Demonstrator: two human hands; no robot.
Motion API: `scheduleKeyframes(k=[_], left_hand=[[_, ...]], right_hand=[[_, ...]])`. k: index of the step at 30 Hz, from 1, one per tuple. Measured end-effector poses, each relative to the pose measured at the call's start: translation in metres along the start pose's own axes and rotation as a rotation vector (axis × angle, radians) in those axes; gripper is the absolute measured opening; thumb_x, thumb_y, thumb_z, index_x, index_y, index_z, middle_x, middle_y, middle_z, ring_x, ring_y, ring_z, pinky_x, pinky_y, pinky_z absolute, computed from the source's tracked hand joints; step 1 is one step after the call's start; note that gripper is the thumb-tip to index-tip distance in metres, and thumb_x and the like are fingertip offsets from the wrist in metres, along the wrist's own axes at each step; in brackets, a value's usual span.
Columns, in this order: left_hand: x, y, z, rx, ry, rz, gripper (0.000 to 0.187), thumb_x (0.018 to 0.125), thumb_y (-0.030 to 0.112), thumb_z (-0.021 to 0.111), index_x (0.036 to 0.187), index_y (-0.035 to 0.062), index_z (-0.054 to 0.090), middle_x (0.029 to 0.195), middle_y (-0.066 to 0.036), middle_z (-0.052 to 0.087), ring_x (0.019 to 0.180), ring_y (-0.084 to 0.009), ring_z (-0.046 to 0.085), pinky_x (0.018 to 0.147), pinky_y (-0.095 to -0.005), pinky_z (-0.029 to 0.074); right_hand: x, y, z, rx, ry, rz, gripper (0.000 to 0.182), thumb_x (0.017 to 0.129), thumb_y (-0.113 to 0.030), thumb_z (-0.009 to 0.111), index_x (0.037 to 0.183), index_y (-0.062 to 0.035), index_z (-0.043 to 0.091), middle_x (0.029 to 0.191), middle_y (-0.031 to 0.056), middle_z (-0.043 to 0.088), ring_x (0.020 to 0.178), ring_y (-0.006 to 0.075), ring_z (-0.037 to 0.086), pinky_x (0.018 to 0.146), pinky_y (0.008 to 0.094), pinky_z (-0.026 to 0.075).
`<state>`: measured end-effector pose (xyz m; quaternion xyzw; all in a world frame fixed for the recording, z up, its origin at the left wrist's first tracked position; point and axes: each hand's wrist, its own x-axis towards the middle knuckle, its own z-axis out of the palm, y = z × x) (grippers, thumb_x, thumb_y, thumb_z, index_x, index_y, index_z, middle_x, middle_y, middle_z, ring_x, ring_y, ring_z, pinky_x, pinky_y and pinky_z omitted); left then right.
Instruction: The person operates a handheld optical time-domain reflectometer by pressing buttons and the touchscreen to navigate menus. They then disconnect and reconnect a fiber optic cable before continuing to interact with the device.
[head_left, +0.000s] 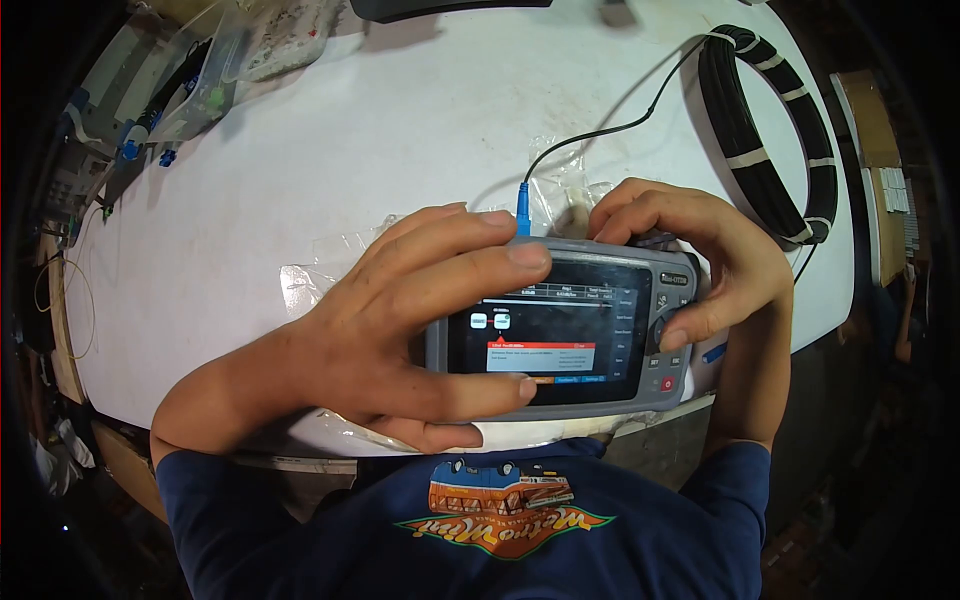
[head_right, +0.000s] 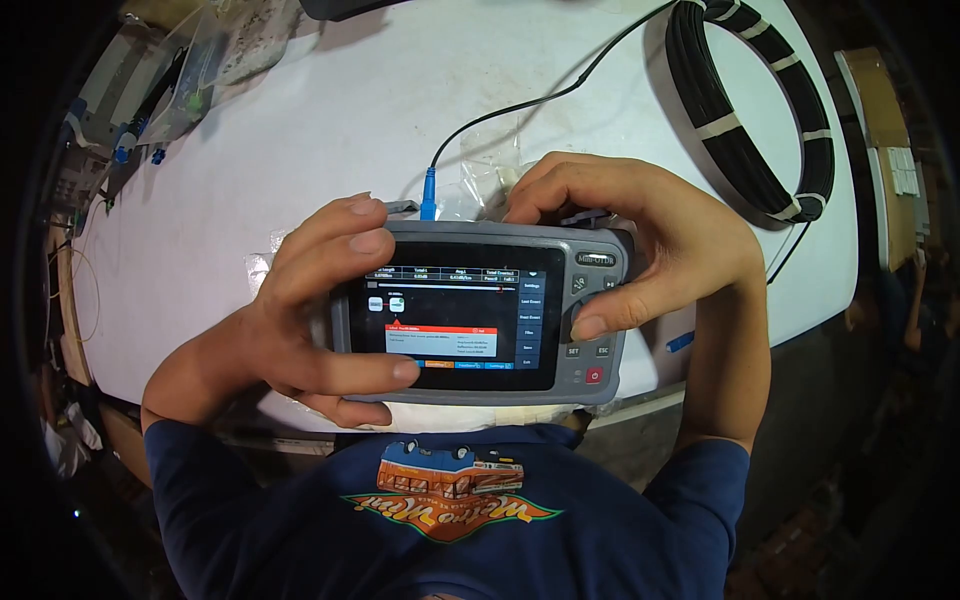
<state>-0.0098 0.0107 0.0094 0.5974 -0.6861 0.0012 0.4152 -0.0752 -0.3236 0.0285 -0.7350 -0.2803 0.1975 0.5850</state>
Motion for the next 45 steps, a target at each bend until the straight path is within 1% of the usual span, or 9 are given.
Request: scheduleKeyframes(k=[2, 9, 11, 14, 19, 21, 34, 37, 45], left_hand=[[-0.001, 0.001, -0.002, 0.047, -0.083, 0.000, 0.042, 0.088, 0.054, 0.076, 0.118, 0.0258, 0.074, 0.150, -0.026, 0.043, 0.140, -0.0505, 0.042, 0.109, -0.0640, 0.041], [-0.001, 0.000, 0.001, 0.034, -0.044, -0.054, 0.057, 0.084, 0.058, 0.079, 0.125, 0.0208, 0.068, 0.149, -0.027, 0.043, 0.138, -0.0489, 0.044, 0.111, -0.0612, 0.041], [0.001, 0.000, 0.008, -0.068, 0.118, -0.114, 0.059, 0.086, 0.054, 0.077, 0.127, 0.0137, 0.066, 0.146, -0.025, 0.050, 0.131, -0.0447, 0.054, 0.107, -0.0538, 0.046], [0.001, -0.002, 0.010, -0.088, 0.148, -0.110, 0.069, 0.083, 0.055, 0.080, 0.133, 0.0114, 0.061, 0.144, -0.025, 0.051, 0.131, -0.0439, 0.054, 0.107, -0.0524, 0.046], [0.003, -0.001, 0.008, -0.095, 0.131, -0.122, 0.072, 0.082, 0.054, 0.081, 0.135, 0.0116, 0.059, 0.144, -0.026, 0.051, 0.131, -0.0424, 0.055, 0.106, -0.0518, 0.047], [0.003, -0.001, 0.007, -0.090, 0.122, -0.128, 0.072, 0.082, 0.054, 0.081, 0.136, 0.0118, 0.059, 0.144, -0.025, 0.051, 0.131, -0.0420, 0.055, 0.106, -0.0515, 0.047], [0.003, -0.002, 0.007, -0.084, 0.123, -0.128, 0.075, 0.080, 0.055, 0.082, 0.136, 0.0120, 0.058, 0.144, -0.025, 0.052, 0.128, -0.0412, 0.057, 0.106, -0.0506, 0.047], [0.003, -0.002, 0.007, -0.087, 0.122, -0.131, 0.074, 0.080, 0.055, 0.082, 0.136, 0.0118, 0.059, 0.144, -0.025, 0.052, 0.128, -0.0409, 0.057, 0.105, -0.0504, 0.047], [0.002, -0.002, 0.006, -0.073, 0.120, -0.127, 0.074, 0.080, 0.056, 0.082, 0.135, 0.0115, 0.059, 0.144, -0.025, 0.051, 0.128, -0.0405, 0.058, 0.104, -0.0499, 0.047]], right_hand=[[0.000, -0.001, 0.001, 0.008, 0.003, 0.011, 0.070, 0.069, -0.030, 0.094, 0.124, 0.0031, 0.065, 0.123, 0.0162, 0.065, 0.117, 0.0276, 0.063, 0.102, 0.0390, 0.049], [0.000, 0.000, 0.001, 0.029, 0.010, 0.026, 0.069, 0.069, -0.030, 0.093, 0.122, 0.0034, 0.066, 0.123, 0.0165, 0.065, 0.116, 0.0279, 0.063, 0.102, 0.0395, 0.048], [0.000, 0.001, 0.001, 0.009, 0.007, 0.021, 0.071, 0.066, -0.030, 0.094, 0.122, 0.0051, 0.066, 0.126, 0.0196, 0.063, 0.117, 0.0305, 0.062, 0.102, 0.0403, 0.048], [-0.001, 0.001, -0.004, -0.038, -0.027, -0.006, 0.074, 0.065, -0.029, 0.093, 0.123, 0.0076, 0.066, 0.131, 0.0236, 0.059, 0.120, 0.0337, 0.061, 0.103, 0.0418, 0.047], [-0.005, 0.006, -0.010, -0.031, -0.089, -0.085, 0.077, 0.066, -0.026, 0.090, 0.129, 0.0097, 0.064, 0.135, 0.0260, 0.058, 0.124, 0.0355, 0.060, 0.106, 0.0432, 0.045], [-0.004, 0.004, -0.009, -0.009, -0.067, -0.045, 0.074, 0.068, -0.027, 0.090, 0.130, 0.0048, 0.065, 0.131, 0.0211, 0.064, 0.126, 0.0335, 0.060, 0.108, 0.0435, 0.046], [-0.003, 0.002, -0.009, -0.019, -0.056, -0.038, 0.071, 0.068, -0.027, 0.089, 0.128, 0.0047, 0.067, 0.129, 0.0217, 0.066, 0.123, 0.0342, 0.062, 0.106, 0.0436, 0.048], [-0.004, 0.004, -0.008, -0.031, -0.055, -0.049, 0.075, 0.066, -0.027, 0.090, 0.128, 0.0100, 0.066, 0.130, 0.0258, 0.062, 0.120, 0.0351, 0.062, 0.103, 0.0425, 0.048], [-0.004, 0.002, -0.006, 0.053, -0.016, 0.021, 0.062, 0.072, -0.021, 0.085, 0.126, 0.0043, 0.069, 0.129, 0.0216, 0.066, 0.123, 0.0334, 0.063, 0.104, 0.0429, 0.049]])
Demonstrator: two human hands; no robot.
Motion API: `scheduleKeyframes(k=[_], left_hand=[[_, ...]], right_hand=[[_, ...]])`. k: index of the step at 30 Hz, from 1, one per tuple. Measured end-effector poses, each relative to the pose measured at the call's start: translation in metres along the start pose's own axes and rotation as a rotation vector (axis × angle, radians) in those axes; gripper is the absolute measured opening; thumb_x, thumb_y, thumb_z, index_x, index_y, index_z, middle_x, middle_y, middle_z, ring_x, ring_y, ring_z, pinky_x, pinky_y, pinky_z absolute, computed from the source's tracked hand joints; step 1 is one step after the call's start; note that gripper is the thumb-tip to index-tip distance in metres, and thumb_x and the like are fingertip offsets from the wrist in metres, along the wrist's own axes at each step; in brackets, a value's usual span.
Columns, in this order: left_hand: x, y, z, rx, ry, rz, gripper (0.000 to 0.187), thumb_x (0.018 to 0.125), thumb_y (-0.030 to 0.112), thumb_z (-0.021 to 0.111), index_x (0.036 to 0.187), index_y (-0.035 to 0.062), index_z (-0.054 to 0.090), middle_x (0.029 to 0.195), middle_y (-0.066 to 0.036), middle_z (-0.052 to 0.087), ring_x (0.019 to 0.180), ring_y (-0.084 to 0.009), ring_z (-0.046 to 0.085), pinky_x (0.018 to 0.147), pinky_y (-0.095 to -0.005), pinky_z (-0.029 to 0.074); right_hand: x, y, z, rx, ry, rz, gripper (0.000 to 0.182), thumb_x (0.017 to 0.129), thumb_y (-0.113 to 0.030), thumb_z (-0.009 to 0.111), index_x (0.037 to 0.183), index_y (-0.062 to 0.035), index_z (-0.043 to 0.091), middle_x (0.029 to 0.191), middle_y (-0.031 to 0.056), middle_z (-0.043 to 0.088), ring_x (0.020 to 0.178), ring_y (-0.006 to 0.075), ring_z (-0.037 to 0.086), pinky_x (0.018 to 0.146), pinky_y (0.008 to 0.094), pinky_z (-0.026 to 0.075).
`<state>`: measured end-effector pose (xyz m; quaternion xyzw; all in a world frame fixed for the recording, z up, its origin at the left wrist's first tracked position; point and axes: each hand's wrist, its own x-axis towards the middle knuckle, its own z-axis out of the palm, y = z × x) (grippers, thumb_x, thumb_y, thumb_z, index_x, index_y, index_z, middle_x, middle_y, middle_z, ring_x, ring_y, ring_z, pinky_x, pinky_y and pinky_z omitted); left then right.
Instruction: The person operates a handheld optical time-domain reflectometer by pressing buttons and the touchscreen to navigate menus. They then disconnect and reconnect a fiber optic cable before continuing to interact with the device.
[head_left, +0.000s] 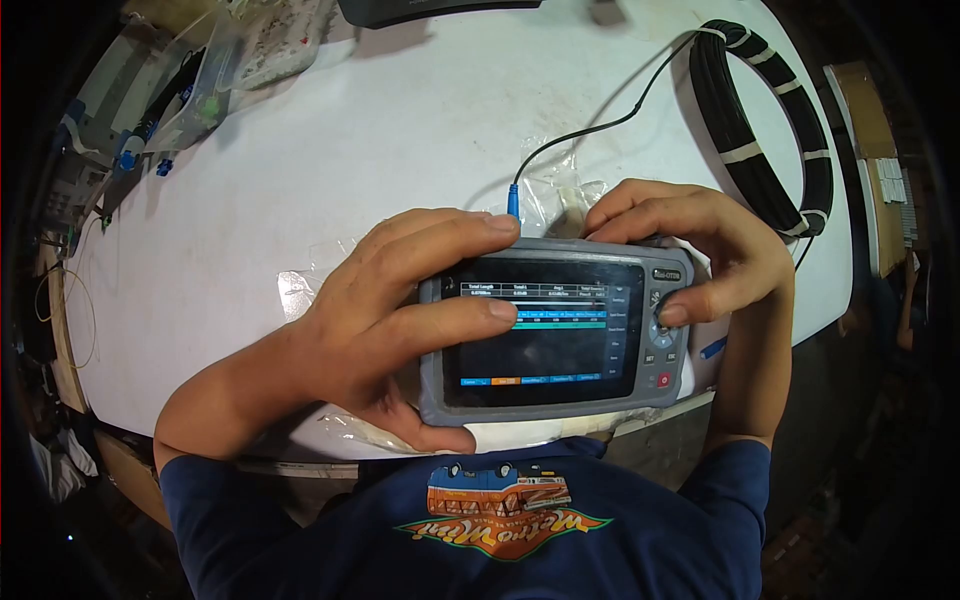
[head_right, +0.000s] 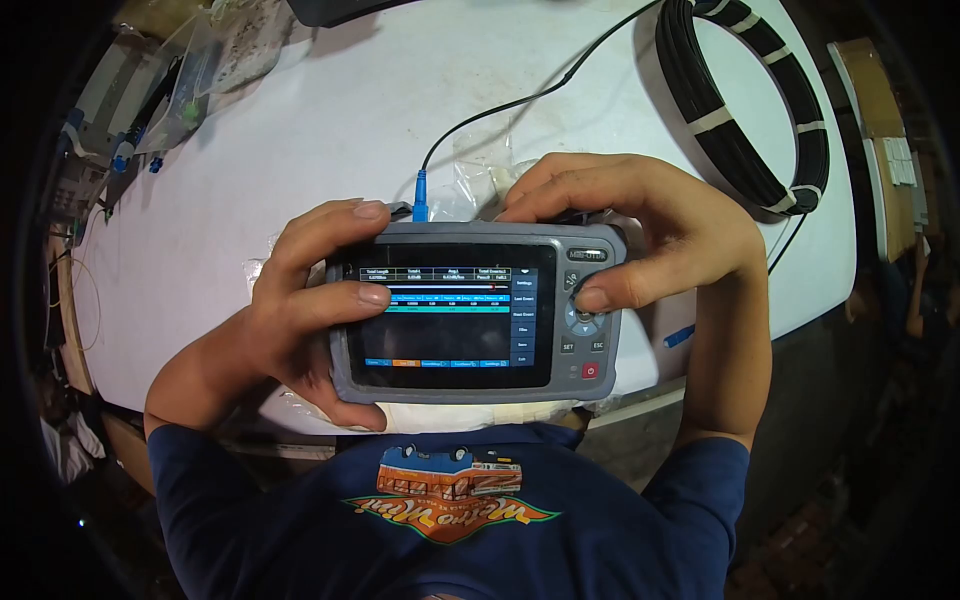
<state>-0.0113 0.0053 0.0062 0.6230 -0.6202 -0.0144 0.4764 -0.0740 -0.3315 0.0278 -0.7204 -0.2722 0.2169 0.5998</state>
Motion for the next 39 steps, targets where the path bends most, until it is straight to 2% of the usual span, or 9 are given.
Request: scheduleKeyframes(k=[7, 10, 12, 15, 18, 24, 34, 39], left_hand=[[-0.0007, -0.0003, 0.0013, 0.002, -0.001, 0.005, 0.076, 0.080, 0.058, 0.081, 0.136, 0.0119, 0.058, 0.145, -0.025, 0.051, 0.127, -0.0410, 0.057, 0.103, -0.0497, 0.048], [-0.0006, 0.0007, 0.0000, 0.009, -0.006, 0.003, 0.076, 0.080, 0.058, 0.081, 0.136, 0.0118, 0.058, 0.145, -0.025, 0.051, 0.127, -0.0410, 0.057, 0.103, -0.0498, 0.048], [0.0003, -0.0001, 0.0001, 0.008, -0.004, 0.005, 0.076, 0.080, 0.058, 0.081, 0.136, 0.0118, 0.058, 0.145, -0.025, 0.051, 0.127, -0.0411, 0.058, 0.103, -0.0499, 0.048], [-0.0007, 0.0001, 0.0014, 0.005, -0.007, -0.003, 0.077, 0.079, 0.058, 0.082, 0.136, 0.0118, 0.058, 0.145, -0.025, 0.051, 0.126, -0.0411, 0.058, 0.103, -0.0499, 0.048], [0.0002, -0.0005, 0.0000, 0.004, 0.004, 0.011, 0.078, 0.079, 0.057, 0.082, 0.137, 0.0120, 0.058, 0.145, -0.025, 0.051, 0.126, -0.0409, 0.058, 0.103, -0.0499, 0.048], [0.0000, 0.0000, 0.0004, 0.017, -0.014, -0.004, 0.078, 0.079, 0.058, 0.082, 0.136, 0.0118, 0.058, 0.145, -0.025, 0.051, 0.125, -0.0406, 0.059, 0.102, -0.0498, 0.048], [-0.0004, -0.0015, 0.0012, 0.010, -0.002, 0.007, 0.078, 0.080, 0.059, 0.081, 0.136, 0.0114, 0.058, 0.144, -0.026, 0.051, 0.125, -0.0409, 0.059, 0.102, -0.0494, 0.049], [-0.0005, -0.0026, 0.0011, 0.001, 0.017, 0.020, 0.078, 0.080, 0.060, 0.081, 0.136, 0.0112, 0.058, 0.144, -0.026, 0.051, 0.126, -0.0410, 0.058, 0.103, -0.0495, 0.049]], right_hand=[[0.0018, -0.0059, 0.0002, -0.012, -0.006, 0.041, 0.061, 0.072, -0.021, 0.085, 0.126, 0.0040, 0.069, 0.129, 0.0212, 0.066, 0.124, 0.0334, 0.062, 0.105, 0.0430, 0.049], [0.0033, 0.0008, 0.0011, -0.050, -0.009, -0.032, 0.064, 0.071, -0.023, 0.086, 0.126, 0.0038, 0.068, 0.128, 0.0199, 0.066, 0.123, 0.0315, 0.062, 0.105, 0.0423, 0.048], [0.0034, 0.0004, 0.0027, -0.083, -0.006, -0.052, 0.071, 0.067, -0.027, 0.090, 0.124, 0.0069, 0.067, 0.128, 0.0219, 0.063, 0.120, 0.0328, 0.061, 0.103, 0.0411, 0.047], [0.0013, -0.0031, 0.0043, -0.069, 0.008, 0.011, 0.071, 0.066, -0.026, 0.090, 0.125, 0.0065, 0.066, 0.129, 0.0207, 0.062, 0.121, 0.0321, 0.061, 0.104, 0.0406, 0.046], [0.0035, -0.0062, 0.0040, -0.098, 0.003, -0.022, 0.067, 0.070, -0.025, 0.087, 0.126, 0.0044, 0.066, 0.126, 0.0178, 0.066, 0.120, 0.0309, 0.062, 0.105, 0.0412, 0.046], [0.0017, -0.0085, 0.0055, -0.112, 0.023, -0.006, 0.066, 0.069, -0.026, 0.086, 0.125, 0.0038, 0.067, 0.124, 0.0177, 0.068, 0.119, 0.0308, 0.063, 0.105, 0.0407, 0.046], [0.0022, -0.0044, 0.0043, -0.093, 0.013, 0.013, 0.066, 0.069, -0.029, 0.087, 0.124, 0.0035, 0.068, 0.125, 0.0175, 0.067, 0.118, 0.0308, 0.063, 0.104, 0.0406, 0.047], [0.0034, -0.0017, 0.0009, -0.133, -0.031, -0.060, 0.070, 0.069, -0.029, 0.088, 0.126, 0.0041, 0.066, 0.125, 0.0174, 0.066, 0.120, 0.0298, 0.062, 0.105, 0.0394, 0.047]])
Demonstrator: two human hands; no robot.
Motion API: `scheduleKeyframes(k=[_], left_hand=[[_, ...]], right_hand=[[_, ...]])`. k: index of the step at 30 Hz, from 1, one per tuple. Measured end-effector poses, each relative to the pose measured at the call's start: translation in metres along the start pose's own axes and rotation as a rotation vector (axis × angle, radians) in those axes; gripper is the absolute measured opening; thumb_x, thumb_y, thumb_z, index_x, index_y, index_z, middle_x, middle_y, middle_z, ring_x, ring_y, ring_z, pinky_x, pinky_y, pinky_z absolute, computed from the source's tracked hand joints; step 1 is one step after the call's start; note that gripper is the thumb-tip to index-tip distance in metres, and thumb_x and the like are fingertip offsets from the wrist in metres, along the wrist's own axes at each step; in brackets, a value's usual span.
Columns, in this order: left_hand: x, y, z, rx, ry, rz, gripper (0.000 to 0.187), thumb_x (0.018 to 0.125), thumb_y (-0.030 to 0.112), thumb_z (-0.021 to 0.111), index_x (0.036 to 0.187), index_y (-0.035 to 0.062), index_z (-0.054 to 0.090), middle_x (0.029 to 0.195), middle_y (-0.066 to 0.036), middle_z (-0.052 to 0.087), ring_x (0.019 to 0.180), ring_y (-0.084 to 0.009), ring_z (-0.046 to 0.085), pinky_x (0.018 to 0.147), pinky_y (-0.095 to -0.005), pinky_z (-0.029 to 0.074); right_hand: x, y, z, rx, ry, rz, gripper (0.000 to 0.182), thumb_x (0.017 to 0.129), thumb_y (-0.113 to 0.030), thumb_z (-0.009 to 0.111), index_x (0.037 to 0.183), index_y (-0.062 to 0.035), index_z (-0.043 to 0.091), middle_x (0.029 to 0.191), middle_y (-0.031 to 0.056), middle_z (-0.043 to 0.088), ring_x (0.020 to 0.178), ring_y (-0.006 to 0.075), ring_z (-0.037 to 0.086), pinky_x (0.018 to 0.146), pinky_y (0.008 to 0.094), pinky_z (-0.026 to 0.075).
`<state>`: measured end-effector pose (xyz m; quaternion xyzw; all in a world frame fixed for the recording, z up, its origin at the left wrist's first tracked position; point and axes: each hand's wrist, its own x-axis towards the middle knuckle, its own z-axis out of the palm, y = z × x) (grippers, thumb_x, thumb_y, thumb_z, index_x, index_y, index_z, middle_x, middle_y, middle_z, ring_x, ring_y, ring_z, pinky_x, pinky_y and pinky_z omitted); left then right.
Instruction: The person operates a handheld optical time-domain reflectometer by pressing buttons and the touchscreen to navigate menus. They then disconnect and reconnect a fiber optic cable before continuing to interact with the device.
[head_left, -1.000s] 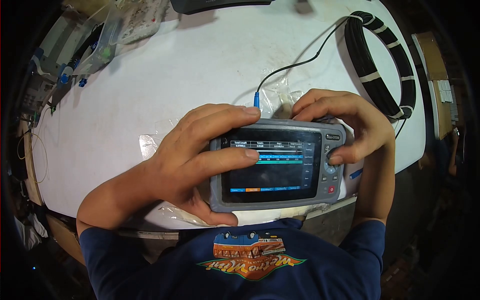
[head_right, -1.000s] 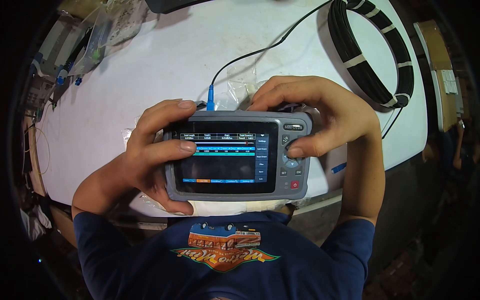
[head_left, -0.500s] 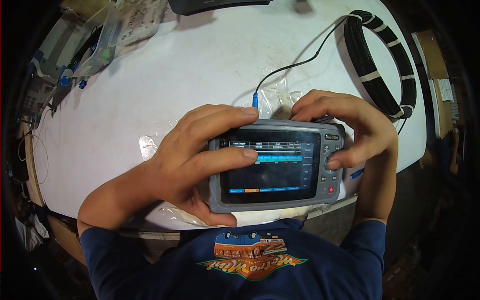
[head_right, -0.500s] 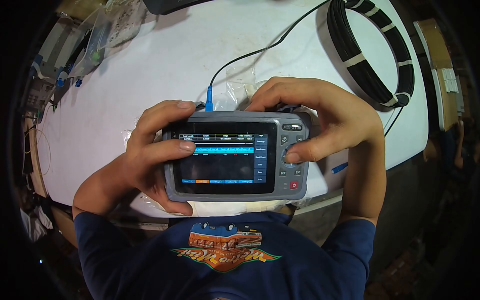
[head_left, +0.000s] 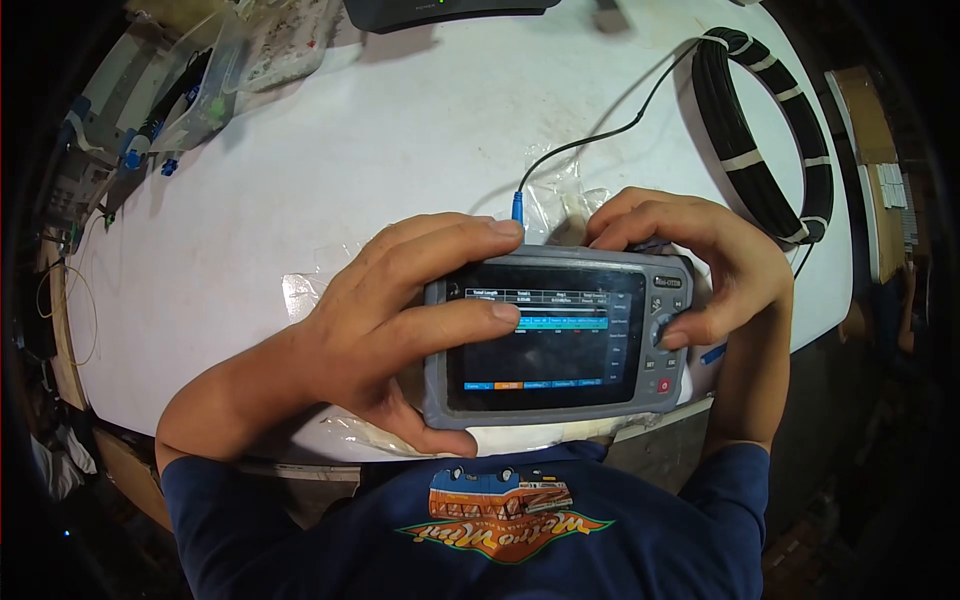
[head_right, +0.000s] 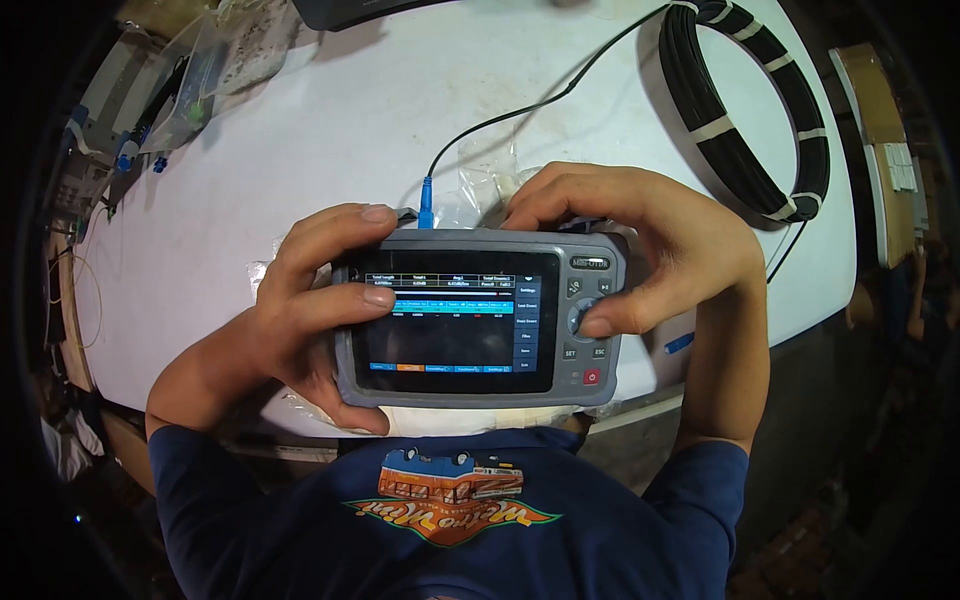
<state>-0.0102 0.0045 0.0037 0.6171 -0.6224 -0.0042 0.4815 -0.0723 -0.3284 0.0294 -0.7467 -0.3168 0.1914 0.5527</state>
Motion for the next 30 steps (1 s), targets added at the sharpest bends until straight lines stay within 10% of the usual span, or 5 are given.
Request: scheduleKeyframes(k=[30], left_hand=[[-0.0001, -0.0003, -0.0002, 0.004, -0.012, -0.010, 0.080, 0.078, 0.060, 0.081, 0.137, 0.0105, 0.058, 0.144, -0.026, 0.051, 0.126, -0.0409, 0.058, 0.102, -0.0492, 0.049]], right_hand=[[-0.0001, 0.0001, 0.0033, 0.096, 0.028, 0.064, 0.061, 0.073, -0.024, 0.082, 0.125, 0.0045, 0.066, 0.127, 0.0184, 0.064, 0.121, 0.0308, 0.061, 0.104, 0.0403, 0.047]])
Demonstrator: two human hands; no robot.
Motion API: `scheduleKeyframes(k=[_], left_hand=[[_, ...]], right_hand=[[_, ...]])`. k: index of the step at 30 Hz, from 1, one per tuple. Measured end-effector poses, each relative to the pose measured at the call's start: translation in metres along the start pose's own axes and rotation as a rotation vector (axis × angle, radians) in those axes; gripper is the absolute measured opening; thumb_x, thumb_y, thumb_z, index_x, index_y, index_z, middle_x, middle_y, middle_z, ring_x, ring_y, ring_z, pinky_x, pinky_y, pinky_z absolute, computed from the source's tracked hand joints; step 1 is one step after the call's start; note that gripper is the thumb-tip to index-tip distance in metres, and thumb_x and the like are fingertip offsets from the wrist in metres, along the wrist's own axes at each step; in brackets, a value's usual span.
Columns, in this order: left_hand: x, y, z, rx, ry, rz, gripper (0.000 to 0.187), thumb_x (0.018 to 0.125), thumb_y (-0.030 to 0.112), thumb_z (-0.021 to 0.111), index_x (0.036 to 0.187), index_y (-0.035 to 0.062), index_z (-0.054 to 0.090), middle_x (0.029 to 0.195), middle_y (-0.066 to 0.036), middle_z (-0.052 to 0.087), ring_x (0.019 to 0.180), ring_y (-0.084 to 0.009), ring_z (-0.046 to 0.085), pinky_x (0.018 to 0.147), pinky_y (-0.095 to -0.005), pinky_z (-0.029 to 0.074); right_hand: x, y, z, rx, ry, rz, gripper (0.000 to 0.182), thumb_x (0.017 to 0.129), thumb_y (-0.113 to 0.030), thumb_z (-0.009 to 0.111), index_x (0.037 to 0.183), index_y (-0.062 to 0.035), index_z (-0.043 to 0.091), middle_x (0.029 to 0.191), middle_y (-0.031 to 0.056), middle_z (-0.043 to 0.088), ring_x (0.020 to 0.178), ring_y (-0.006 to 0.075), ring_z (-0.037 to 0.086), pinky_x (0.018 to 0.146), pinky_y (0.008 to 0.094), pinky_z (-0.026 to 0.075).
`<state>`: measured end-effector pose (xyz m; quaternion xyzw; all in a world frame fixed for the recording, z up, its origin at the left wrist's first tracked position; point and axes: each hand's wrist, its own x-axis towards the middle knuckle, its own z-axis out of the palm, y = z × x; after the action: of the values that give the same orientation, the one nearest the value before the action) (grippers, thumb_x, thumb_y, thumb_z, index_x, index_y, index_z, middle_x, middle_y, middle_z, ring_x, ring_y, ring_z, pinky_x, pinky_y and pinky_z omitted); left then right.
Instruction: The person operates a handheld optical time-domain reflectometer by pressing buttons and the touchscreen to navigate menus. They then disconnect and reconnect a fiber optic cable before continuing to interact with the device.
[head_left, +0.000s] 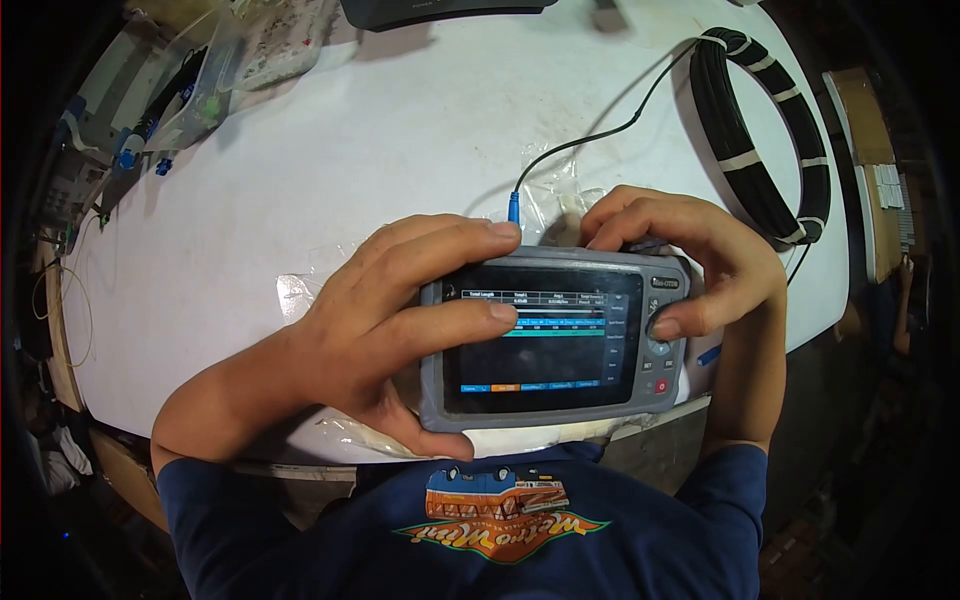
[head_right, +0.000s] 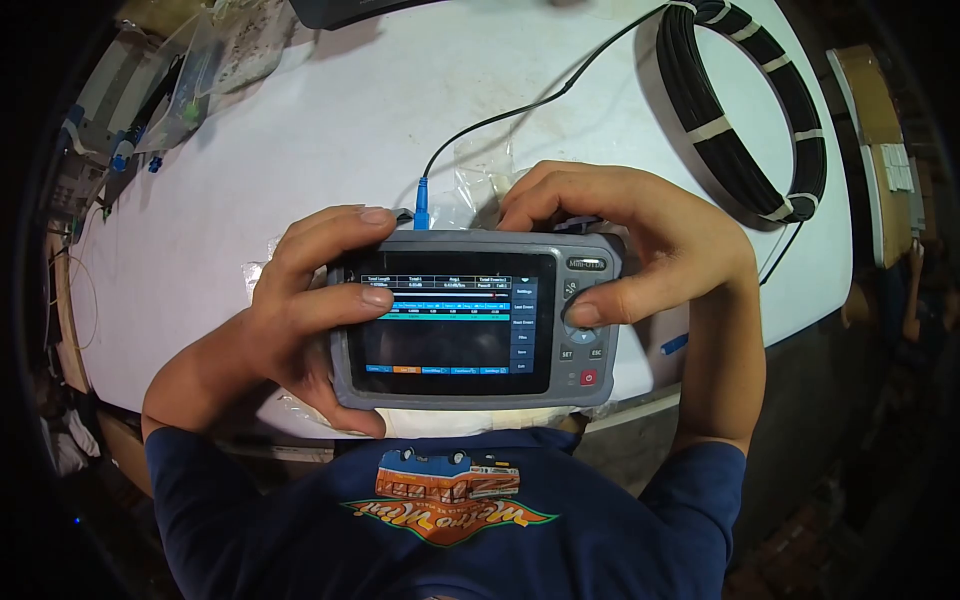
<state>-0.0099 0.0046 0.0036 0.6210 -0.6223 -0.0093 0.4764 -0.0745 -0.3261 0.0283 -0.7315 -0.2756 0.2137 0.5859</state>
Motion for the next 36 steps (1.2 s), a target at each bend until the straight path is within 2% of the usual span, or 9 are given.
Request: scheduleKeyframes(k=[22, 36], left_hand=[[0.0008, 0.0001, -0.0010, 0.017, -0.003, 0.015, 0.082, 0.078, 0.061, 0.082, 0.137, 0.0089, 0.058, 0.145, -0.027, 0.050, 0.127, -0.0419, 0.058, 0.103, -0.0496, 0.049], [-0.0014, -0.0013, -0.0004, 0.006, 0.008, 0.027, 0.083, 0.076, 0.058, 0.084, 0.136, 0.0064, 0.058, 0.144, -0.028, 0.050, 0.126, -0.0440, 0.057, 0.103, -0.0513, 0.049]], right_hand=[[-0.0001, -0.0002, -0.0021, -0.006, -0.001, -0.002, 0.060, 0.074, -0.025, 0.084, 0.125, 0.0036, 0.067, 0.126, 0.0176, 0.065, 0.120, 0.0299, 0.062, 0.104, 0.0405, 0.048], [0.0007, -0.0002, -0.0005, 0.007, 0.000, 0.012, 0.060, 0.075, -0.022, 0.088, 0.126, 0.0022, 0.065, 0.124, 0.0146, 0.067, 0.117, 0.0257, 0.064, 0.101, 0.0367, 0.049]])
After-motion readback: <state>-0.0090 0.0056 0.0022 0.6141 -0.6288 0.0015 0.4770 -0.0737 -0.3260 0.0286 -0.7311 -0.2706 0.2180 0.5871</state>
